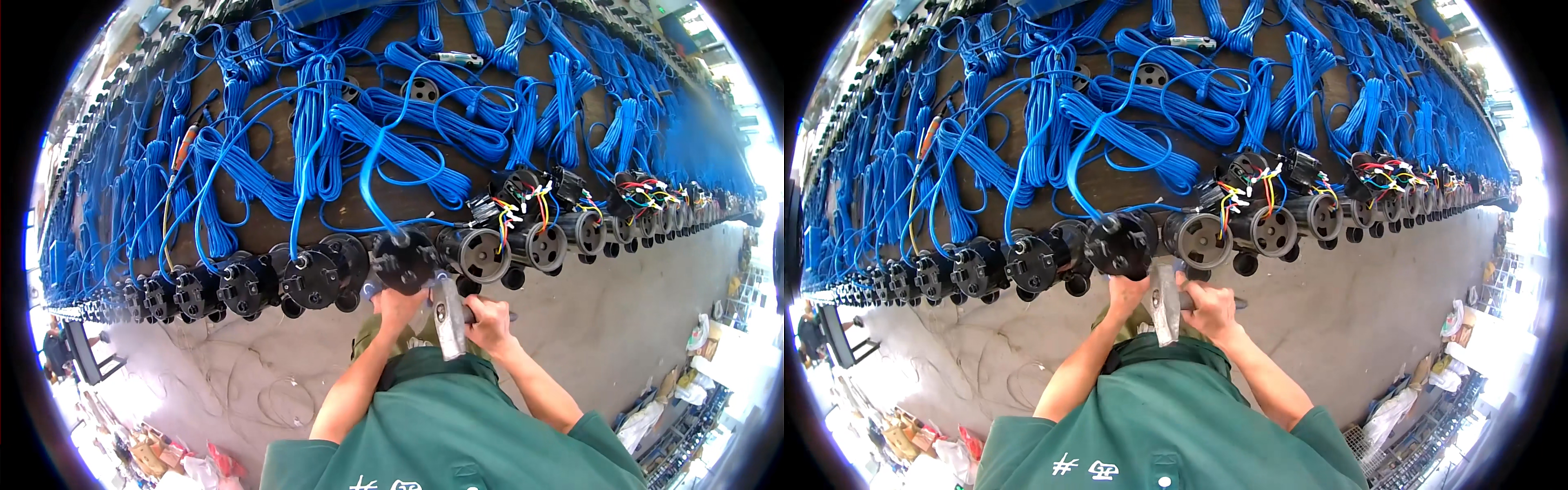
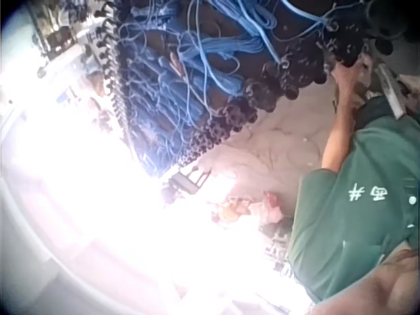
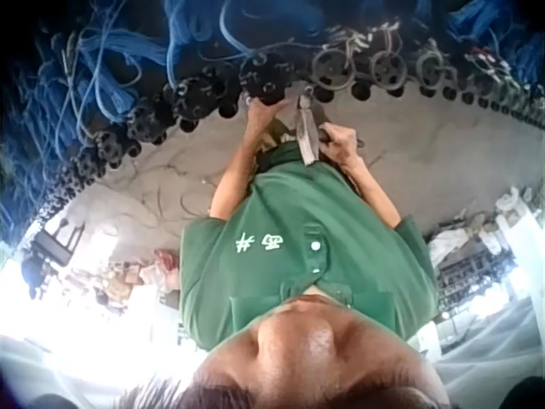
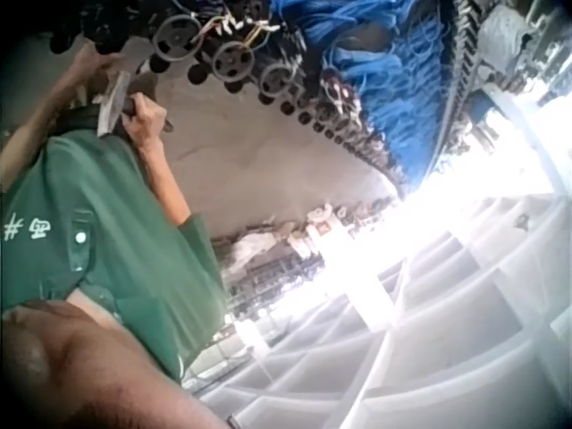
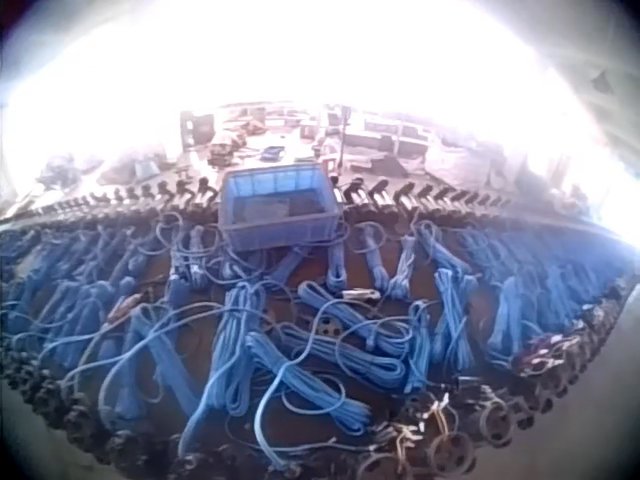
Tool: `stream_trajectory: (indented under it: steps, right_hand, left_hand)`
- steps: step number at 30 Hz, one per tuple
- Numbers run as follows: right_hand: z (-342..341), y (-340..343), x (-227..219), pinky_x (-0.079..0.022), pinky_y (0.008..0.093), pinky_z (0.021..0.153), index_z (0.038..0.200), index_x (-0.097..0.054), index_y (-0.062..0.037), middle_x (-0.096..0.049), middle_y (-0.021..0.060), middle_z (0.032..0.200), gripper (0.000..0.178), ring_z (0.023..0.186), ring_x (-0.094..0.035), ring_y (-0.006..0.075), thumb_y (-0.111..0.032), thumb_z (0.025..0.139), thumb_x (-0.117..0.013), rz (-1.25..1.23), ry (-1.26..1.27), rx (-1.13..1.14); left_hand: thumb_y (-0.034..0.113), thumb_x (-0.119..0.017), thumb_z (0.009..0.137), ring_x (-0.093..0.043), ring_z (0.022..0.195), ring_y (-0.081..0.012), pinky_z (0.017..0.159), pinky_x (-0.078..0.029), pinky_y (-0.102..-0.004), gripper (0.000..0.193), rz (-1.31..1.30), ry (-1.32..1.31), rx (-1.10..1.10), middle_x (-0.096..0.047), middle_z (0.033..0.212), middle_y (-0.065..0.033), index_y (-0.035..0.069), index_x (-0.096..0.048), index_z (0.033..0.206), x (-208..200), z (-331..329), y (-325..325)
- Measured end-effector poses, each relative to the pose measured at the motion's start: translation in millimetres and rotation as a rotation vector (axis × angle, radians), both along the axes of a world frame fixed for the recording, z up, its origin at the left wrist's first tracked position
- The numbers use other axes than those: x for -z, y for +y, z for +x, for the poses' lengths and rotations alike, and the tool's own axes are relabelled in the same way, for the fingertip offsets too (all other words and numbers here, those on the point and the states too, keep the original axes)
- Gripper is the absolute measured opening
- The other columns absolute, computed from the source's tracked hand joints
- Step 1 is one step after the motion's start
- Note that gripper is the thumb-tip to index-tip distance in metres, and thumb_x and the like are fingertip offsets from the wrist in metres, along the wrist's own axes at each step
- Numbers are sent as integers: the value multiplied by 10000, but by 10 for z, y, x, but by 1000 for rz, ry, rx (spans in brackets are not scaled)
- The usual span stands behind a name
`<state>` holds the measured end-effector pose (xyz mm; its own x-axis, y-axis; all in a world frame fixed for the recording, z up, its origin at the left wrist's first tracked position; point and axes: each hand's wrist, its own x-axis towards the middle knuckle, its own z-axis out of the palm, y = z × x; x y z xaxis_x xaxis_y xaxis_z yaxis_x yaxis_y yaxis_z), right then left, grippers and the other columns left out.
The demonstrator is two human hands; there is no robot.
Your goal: The person assembles water pump components by placing a black cap onto a motor housing and securing it using a hammer to tap it into place.
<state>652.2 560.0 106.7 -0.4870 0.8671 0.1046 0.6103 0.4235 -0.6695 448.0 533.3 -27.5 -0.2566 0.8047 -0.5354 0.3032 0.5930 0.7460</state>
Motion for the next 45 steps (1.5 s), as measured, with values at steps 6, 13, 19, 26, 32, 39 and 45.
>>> stream_trajectory:
  steps: [6,13,19,26,32,39,45]
  right_hand:
    - [100,-305,-117,-473,396,511,792,-629,-66,-606,107,663,182,562,-626,302,-94,681,-770,-83,125,22]
    - [141,-385,-60,-497,419,547,827,-629,-93,-653,90,716,235,634,-663,317,-154,696,-813,-157,-26,43]
    - [104,-215,-319,-517,439,591,960,-663,-32,-667,160,732,224,652,-658,379,-151,827,-798,-452,-36,88]
    - [-94,303,-1602,-528,375,628,1039,-647,2,-671,176,786,278,666,-670,382,-147,830,-752,-211,223,-36]
    - [-567,593,-1392,-495,480,613,984,-615,15,-652,230,723,325,681,-654,450,-304,1016,-662,-358,-172,24]
    - [-871,479,-1637,-508,520,666,984,-615,14,-669,276,793,439,773,-665,486,-421,1041,-626,-456,-64,-33]
    - [-677,603,-1369,-492,412,689,983,-654,-7,-666,153,786,567,717,-629,264,-557,1069,-546,-721,16,-34]
  left_hand:
    - [214,-840,827,-699,1101,-293,908,-550,-403,571,221,-82,-28,-715,1200,-139,14,-622,1315,222,-17,-93]
    - [264,-910,759,-680,1097,-241,959,-535,-399,662,252,-72,47,-729,1202,-106,42,-650,1326,67,-161,-93]
    - [279,-915,739,-631,1216,-295,1064,-484,-438,911,-210,-209,69,-655,1308,-179,-11,-458,1472,-216,-445,-231]
    - [280,-1008,638,-416,1469,-427,1208,-362,-521,1259,802,195,-85,-382,1593,-274,-19,-236,1587,-1484,-227,279]
    - [152,-996,536,-505,1392,-413,1146,-464,-481,1079,943,162,-194,-493,1494,-222,40,-450,1460,-1120,-303,590]
    - [77,-991,538,-529,1378,-369,1177,-446,-468,1203,1166,-139,-305,-454,1519,-232,13,-304,1523,-840,-158,584]
    - [159,-953,641,-508,1397,-378,1193,-391,-491,1032,1144,-74,-302,-513,1473,-205,11,-377,1484,-744,-116,628]
